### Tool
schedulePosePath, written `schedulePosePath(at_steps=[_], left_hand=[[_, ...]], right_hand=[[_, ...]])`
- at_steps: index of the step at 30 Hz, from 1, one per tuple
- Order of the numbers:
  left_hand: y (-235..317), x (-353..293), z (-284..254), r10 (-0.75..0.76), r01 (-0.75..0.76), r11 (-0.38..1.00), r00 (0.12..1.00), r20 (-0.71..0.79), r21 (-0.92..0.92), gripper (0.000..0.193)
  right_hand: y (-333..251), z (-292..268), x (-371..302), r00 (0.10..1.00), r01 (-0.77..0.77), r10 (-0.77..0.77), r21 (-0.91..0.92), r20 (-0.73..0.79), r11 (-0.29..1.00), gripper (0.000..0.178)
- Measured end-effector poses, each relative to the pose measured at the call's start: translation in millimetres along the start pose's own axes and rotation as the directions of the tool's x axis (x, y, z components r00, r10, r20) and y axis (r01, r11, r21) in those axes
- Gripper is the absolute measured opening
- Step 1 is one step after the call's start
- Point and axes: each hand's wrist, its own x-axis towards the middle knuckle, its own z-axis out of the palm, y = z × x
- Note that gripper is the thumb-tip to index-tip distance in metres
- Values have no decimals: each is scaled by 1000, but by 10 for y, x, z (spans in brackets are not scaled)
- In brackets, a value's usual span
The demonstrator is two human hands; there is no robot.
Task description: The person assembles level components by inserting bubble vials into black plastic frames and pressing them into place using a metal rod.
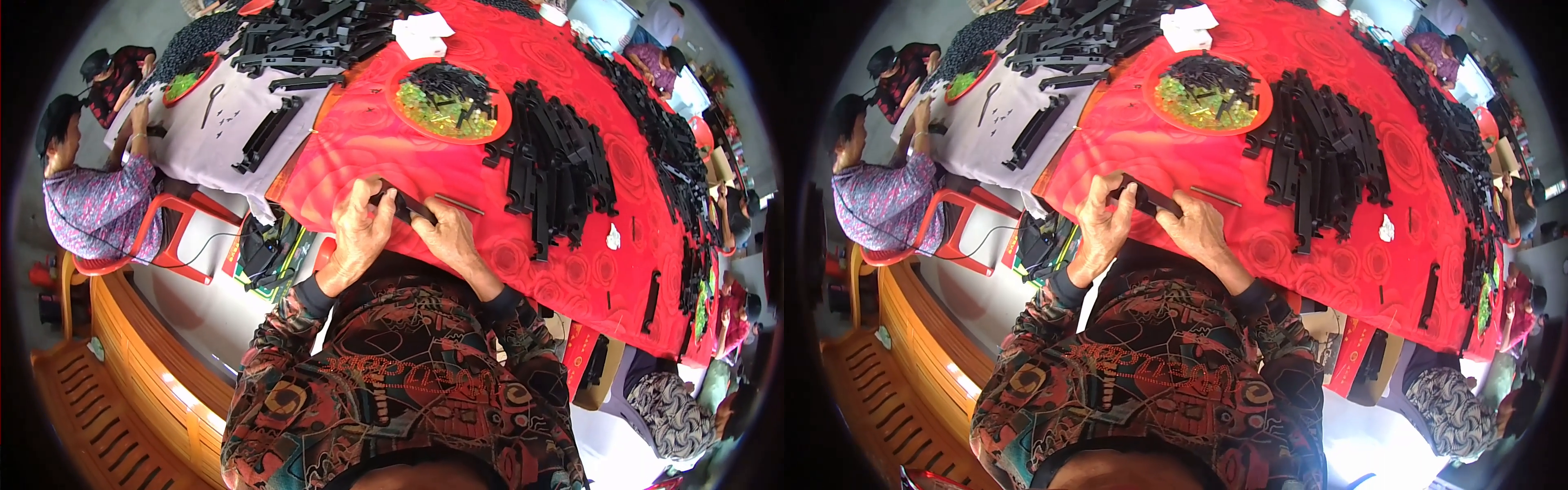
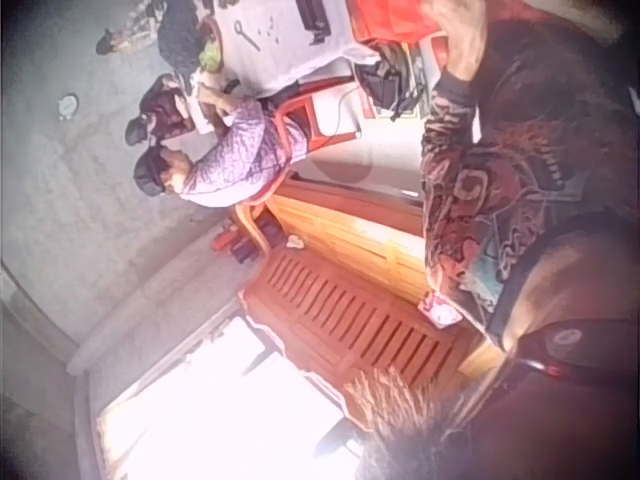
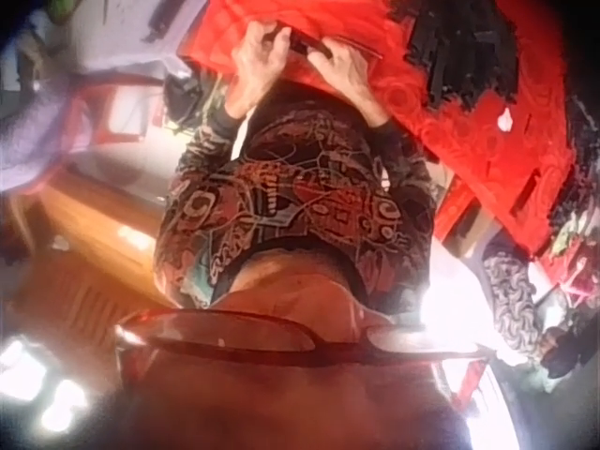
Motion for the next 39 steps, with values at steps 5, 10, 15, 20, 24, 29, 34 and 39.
schedulePosePath(at_steps=[5,10,15,20,24,29,34,39], left_hand=[[49,-33,0,31,-33,997,999,24,63,17],[56,-42,12,17,-21,996,999,38,91,17],[62,-11,-22,-20,14,995,998,58,100,18],[-288,83,48,-415,468,851,878,240,-240,13],[-452,187,106,-439,549,677,836,329,-490,25],[-377,-145,106,-437,619,701,765,473,-354,33],[-225,-256,209,-311,609,637,764,565,-473,32],[-135,-195,216,-307,627,578,760,573,-522,30]], right_hand=[[52,50,-66,999,32,-31,26,-39,999,31],[75,53,-75,998,38,-36,37,-43,999,32],[114,62,-62,994,95,-91,54,-66,994,34],[230,21,45,991,-16,4,94,133,995,32],[108,-14,-4,962,-203,118,354,246,913,27],[27,-11,-81,984,-173,95,672,151,720,26],[-65,-53,-114,999,-45,41,656,21,754,27],[-137,-87,-173,999,-30,38,601,-1,799,29]])
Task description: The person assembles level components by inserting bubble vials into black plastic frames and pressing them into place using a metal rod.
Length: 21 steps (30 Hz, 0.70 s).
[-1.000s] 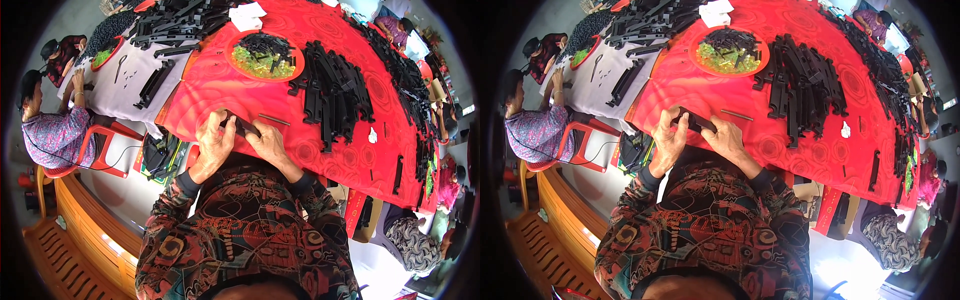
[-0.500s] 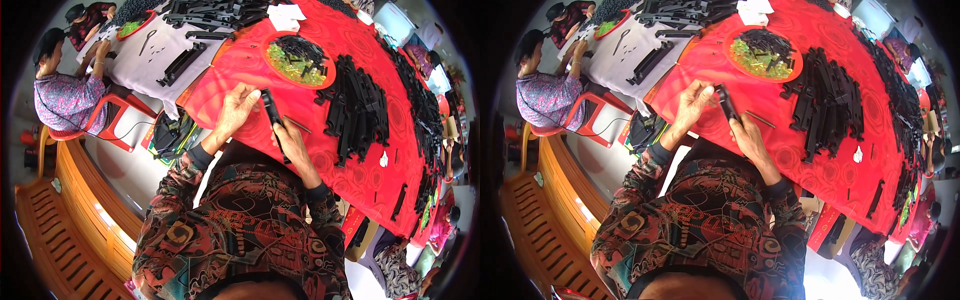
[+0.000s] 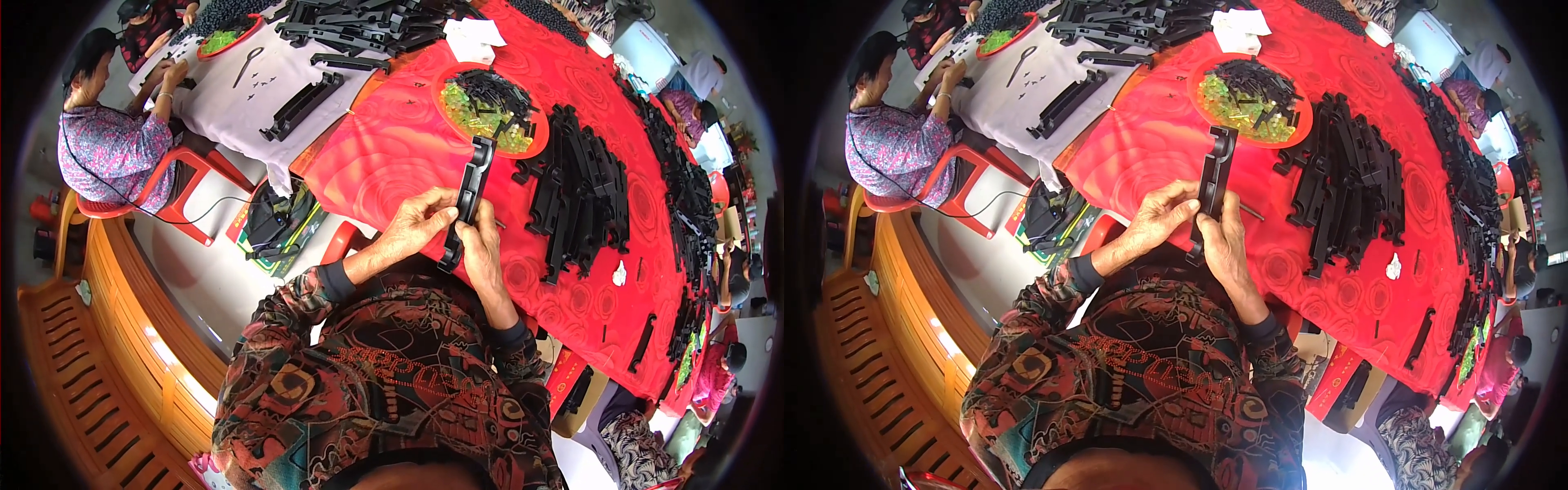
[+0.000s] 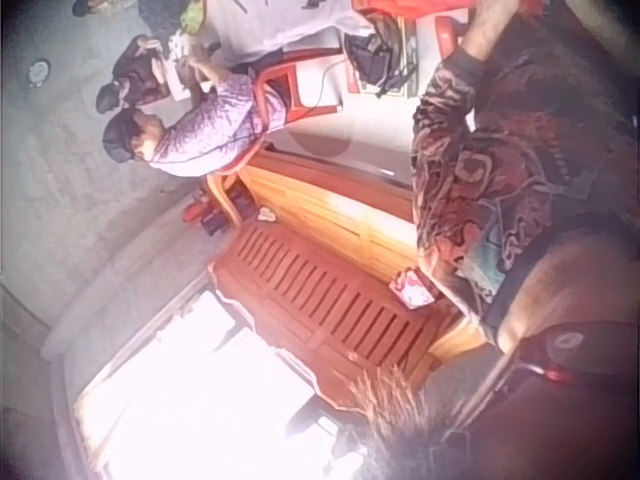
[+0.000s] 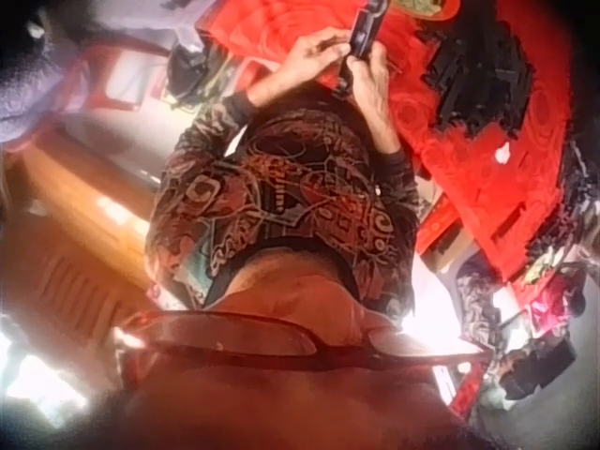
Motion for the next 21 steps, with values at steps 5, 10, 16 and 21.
schedulePosePath(at_steps=[5,10,16,21], left_hand=[[37,8,23,95,-94,991,996,0,95,25],[125,3,45,124,-124,990,992,0,71,25],[157,9,52,100,-100,995,995,19,24,27],[149,26,51,281,-285,948,958,49,141,27]], right_hand=[[51,18,-13,998,57,-56,39,-22,998,29],[34,25,-15,995,97,-99,96,21,991,31],[81,20,-33,980,199,-200,119,0,973,38],[126,60,-9,960,277,-279,192,-20,941,37]])
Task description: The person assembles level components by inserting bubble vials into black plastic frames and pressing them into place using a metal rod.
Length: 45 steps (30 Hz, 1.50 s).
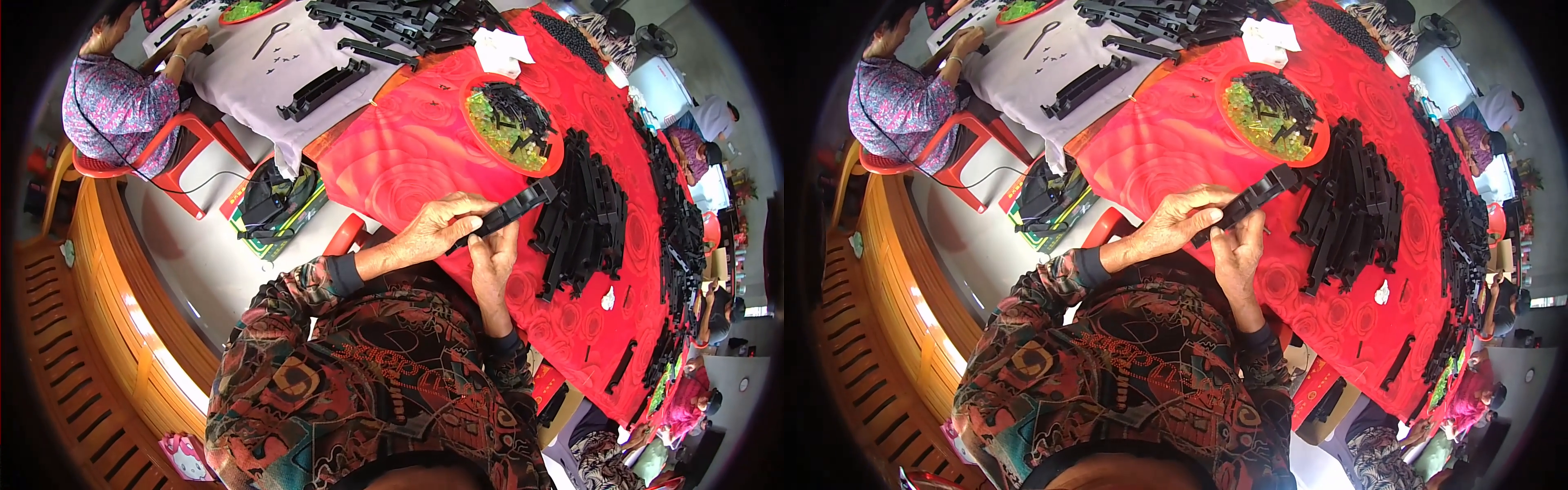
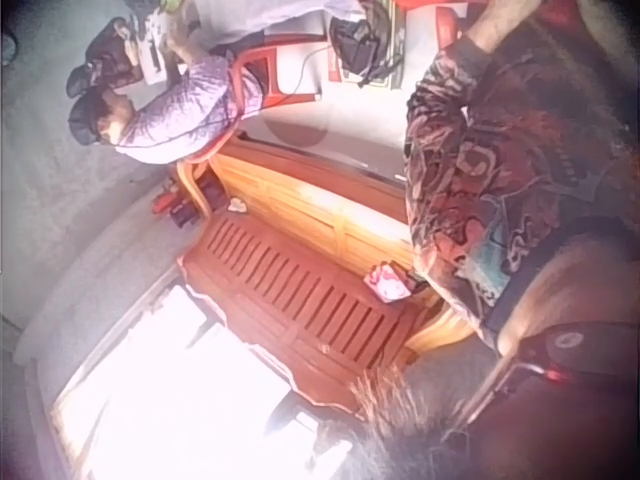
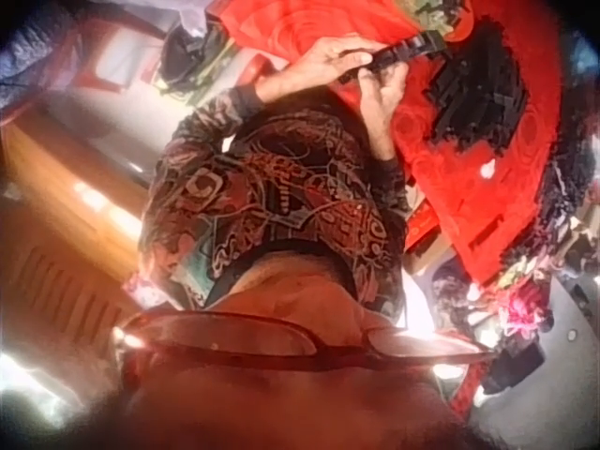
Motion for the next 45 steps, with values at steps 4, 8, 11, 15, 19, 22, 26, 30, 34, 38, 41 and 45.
schedulePosePath(at_steps=[4,8,11,15,19,22,26,30,34,38,41,45], left_hand=[[-20,2,27,131,-121,977,990,-48,174,25],[70,19,48,37,0,956,992,-120,294,14],[101,36,-71,-91,134,925,987,-135,355,11],[102,162,-293,-172,61,738,980,100,672,18],[-159,218,-361,-188,-88,574,953,236,814,17],[-277,136,-411,-188,-102,547,952,241,831,14],[-263,29,-439,-254,-6,583,948,189,812,16],[-245,-15,-492,-55,-223,644,941,335,732,26],[-338,35,-499,-190,-329,525,854,485,785,26],[-412,-5,-532,-194,-399,506,811,552,764,37],[-409,-10,-518,-206,-399,527,796,569,750,40],[-406,33,-515,-213,-369,569,797,565,735,42]], right_hand=[[26,26,6,1000,-15,16,30,-16,999,38],[84,19,-26,996,-46,48,-27,78,999,43],[3,-142,10,986,-6,51,-273,158,962,39],[80,-575,136,992,120,-36,-784,124,608,21],[431,-765,263,984,177,-37,-923,175,343,19],[537,-798,268,977,211,-34,-945,209,252,21],[510,-805,288,976,216,-1,-965,219,147,24],[490,-810,264,985,164,4,-958,170,233,25],[454,-783,217,982,187,-9,-965,189,184,26],[440,-796,204,980,185,45,-969,195,166,24],[422,-808,229,971,219,67,-966,229,139,22],[393,-817,226,977,201,53,-974,208,106,18]])
